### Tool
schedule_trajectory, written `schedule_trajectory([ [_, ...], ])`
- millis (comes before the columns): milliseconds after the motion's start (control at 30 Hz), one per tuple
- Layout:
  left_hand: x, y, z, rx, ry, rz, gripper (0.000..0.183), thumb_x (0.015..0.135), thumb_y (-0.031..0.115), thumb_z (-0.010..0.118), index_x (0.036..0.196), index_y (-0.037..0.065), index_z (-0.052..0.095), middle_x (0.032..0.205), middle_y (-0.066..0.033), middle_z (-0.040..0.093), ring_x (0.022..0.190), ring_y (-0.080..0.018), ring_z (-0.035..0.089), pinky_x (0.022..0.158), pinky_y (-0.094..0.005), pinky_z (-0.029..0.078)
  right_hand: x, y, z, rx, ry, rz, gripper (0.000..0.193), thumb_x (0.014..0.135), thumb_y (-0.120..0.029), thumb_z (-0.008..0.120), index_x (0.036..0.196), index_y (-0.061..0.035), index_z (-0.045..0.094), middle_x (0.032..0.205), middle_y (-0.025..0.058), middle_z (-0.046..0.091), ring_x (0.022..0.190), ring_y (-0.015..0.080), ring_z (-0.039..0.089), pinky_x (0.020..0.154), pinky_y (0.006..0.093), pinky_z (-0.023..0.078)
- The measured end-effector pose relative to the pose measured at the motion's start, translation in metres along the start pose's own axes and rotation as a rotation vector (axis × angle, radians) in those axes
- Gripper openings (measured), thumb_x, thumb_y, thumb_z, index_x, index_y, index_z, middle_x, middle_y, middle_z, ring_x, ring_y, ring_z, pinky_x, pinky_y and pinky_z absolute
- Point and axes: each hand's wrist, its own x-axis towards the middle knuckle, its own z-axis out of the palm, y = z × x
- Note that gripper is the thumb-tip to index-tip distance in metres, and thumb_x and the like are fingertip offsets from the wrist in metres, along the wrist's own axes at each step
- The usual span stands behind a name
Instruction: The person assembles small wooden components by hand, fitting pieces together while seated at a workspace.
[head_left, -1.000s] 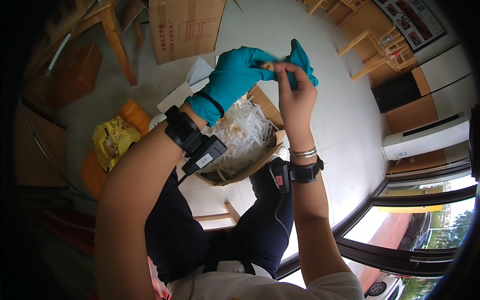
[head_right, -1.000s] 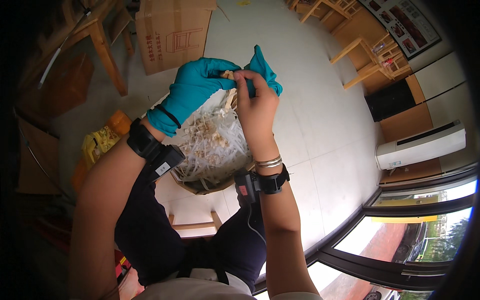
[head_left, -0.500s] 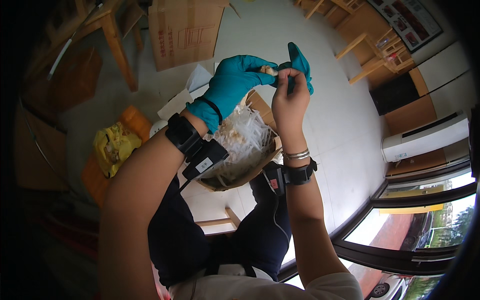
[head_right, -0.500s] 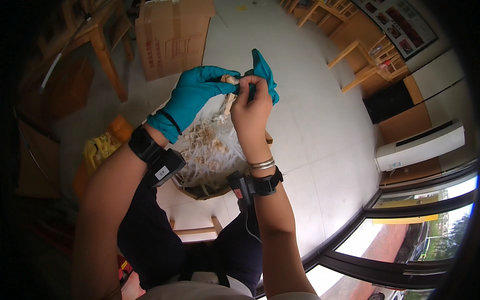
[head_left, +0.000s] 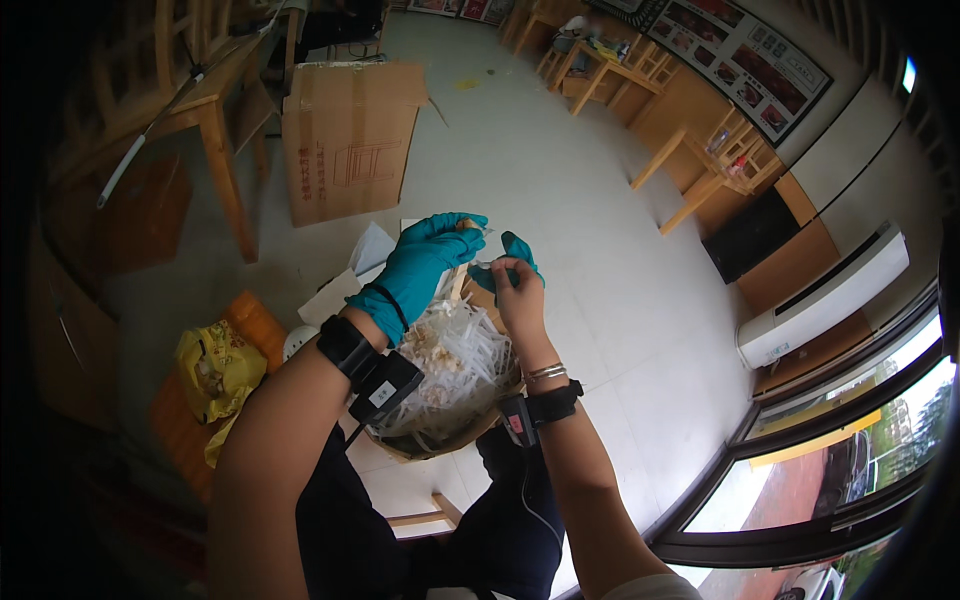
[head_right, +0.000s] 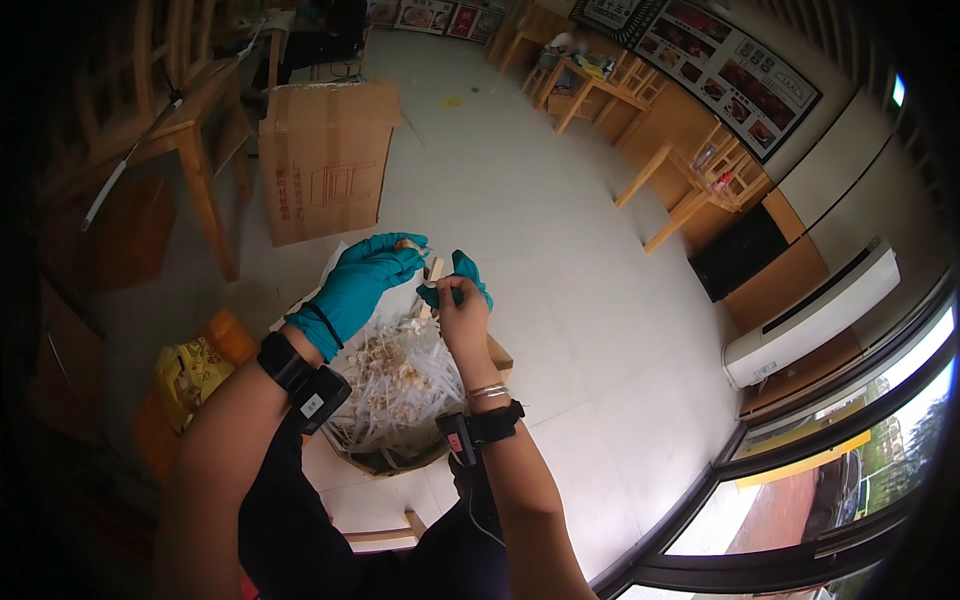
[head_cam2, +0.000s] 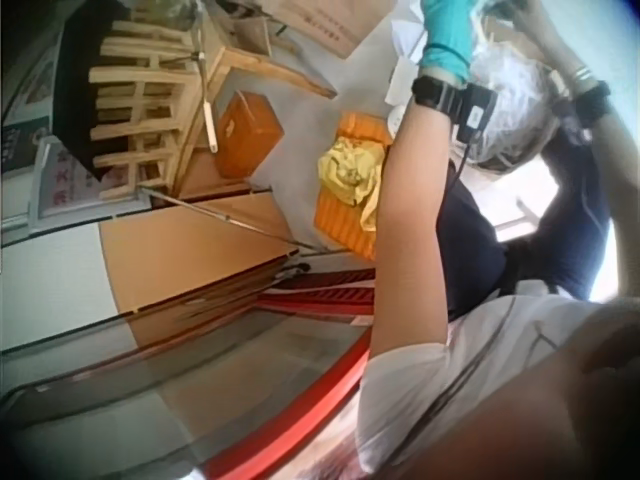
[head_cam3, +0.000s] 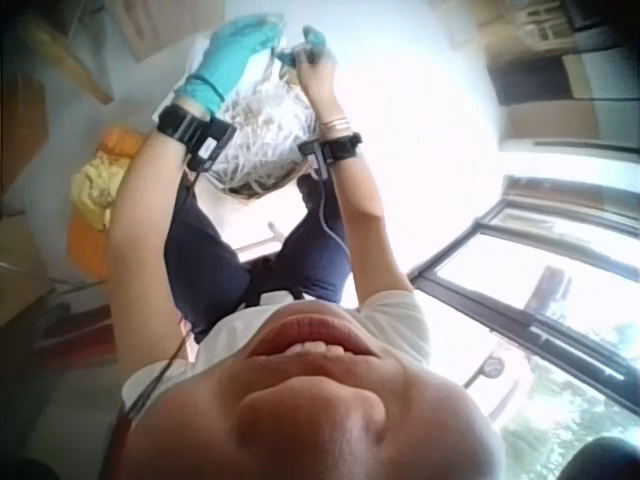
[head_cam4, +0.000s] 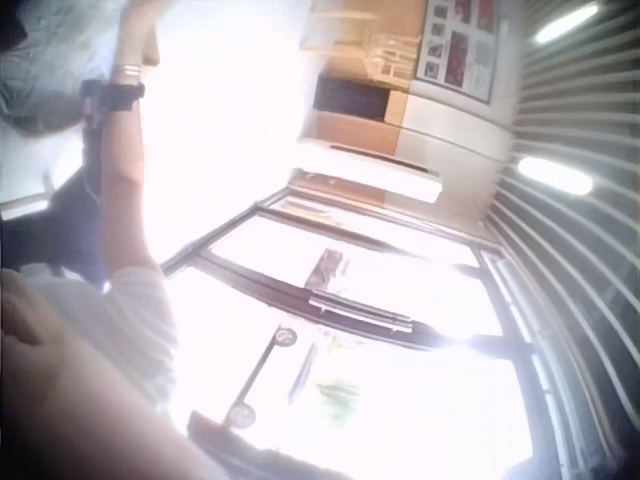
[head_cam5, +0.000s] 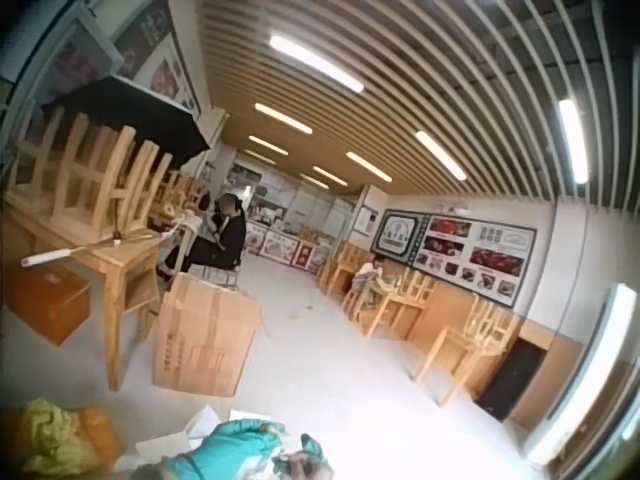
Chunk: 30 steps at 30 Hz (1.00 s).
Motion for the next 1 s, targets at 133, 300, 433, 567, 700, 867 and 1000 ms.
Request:
schedule_trajectory([
  [133,0.002,-0.011,-0.005,-0.028,-0.042,-0.054,0.024,0.089,0.015,0.057,0.111,0.004,0.060,0.108,-0.0059,0.062,0.095,-0.0129,0.059,0.086,-0.0251,0.048,-0.003,0.048,0.022,-0.248,-0.038,-0.351,0.012,0.083,-0.011,0.059,0.084,-0.0005,0.064,0.077,0.0174,0.065,0.064,0.0290,0.062,0.058,0.0352,0.048],
  [300,0.000,-0.010,-0.008,0.040,-0.046,-0.043,0.025,0.089,0.015,0.056,0.111,0.006,0.061,0.108,-0.0049,0.063,0.097,-0.0137,0.059,0.088,-0.0269,0.047,-0.011,0.055,0.040,-0.347,-0.129,-0.344,0.010,0.080,-0.011,0.061,0.082,-0.0013,0.064,0.083,0.0188,0.065,0.068,0.0330,0.062,0.062,0.0380,0.048],
  [433,-0.004,0.000,-0.004,0.143,-0.024,-0.070,0.025,0.089,0.018,0.057,0.110,0.006,0.062,0.105,-0.0040,0.065,0.097,-0.0140,0.060,0.087,-0.0277,0.047,-0.009,0.059,0.045,-0.306,-0.103,-0.352,0.010,0.076,-0.011,0.065,0.079,-0.0020,0.063,0.089,0.0183,0.066,0.073,0.0335,0.062,0.065,0.0393,0.048],
  [567,-0.004,-0.003,-0.008,0.090,-0.066,-0.024,0.023,0.087,0.016,0.059,0.108,0.006,0.063,0.101,-0.0040,0.066,0.095,-0.0143,0.060,0.084,-0.0257,0.047,-0.006,0.064,0.044,-0.294,-0.115,-0.403,0.008,0.076,-0.010,0.066,0.078,-0.0026,0.064,0.090,0.0175,0.066,0.074,0.0324,0.063,0.065,0.0394,0.048],
  [700,0.000,-0.007,-0.009,0.089,-0.033,-0.010,0.020,0.084,0.011,0.063,0.102,0.005,0.064,0.095,-0.0027,0.066,0.088,-0.0128,0.059,0.078,-0.0238,0.048,-0.006,0.059,0.045,-0.248,-0.092,-0.337,0.008,0.080,-0.010,0.062,0.080,-0.0029,0.066,0.082,0.0171,0.066,0.067,0.0330,0.062,0.060,0.0383,0.048],
  [867,0.003,-0.006,-0.008,0.157,0.004,0.015,0.016,0.082,0.008,0.065,0.097,0.005,0.065,0.088,-0.0007,0.065,0.081,-0.0107,0.058,0.074,-0.0231,0.047,0.000,0.053,0.035,-0.214,-0.144,-0.295,0.017,0.086,-0.014,0.056,0.086,0.0015,0.064,0.072,0.0154,0.065,0.061,0.0286,0.062,0.057,0.0354,0.048],
  [1000,0.005,-0.006,-0.005,0.223,0.013,0.036,0.016,0.081,0.007,0.065,0.096,0.004,0.065,0.086,-0.0004,0.064,0.079,-0.0098,0.057,0.074,-0.0227,0.047,0.003,0.038,0.020,-0.138,-0.072,-0.353,0.015,0.084,-0.013,0.060,0.086,0.0010,0.064,0.076,0.0125,0.066,0.064,0.0212,0.061,0.059,0.0298,0.046],
])
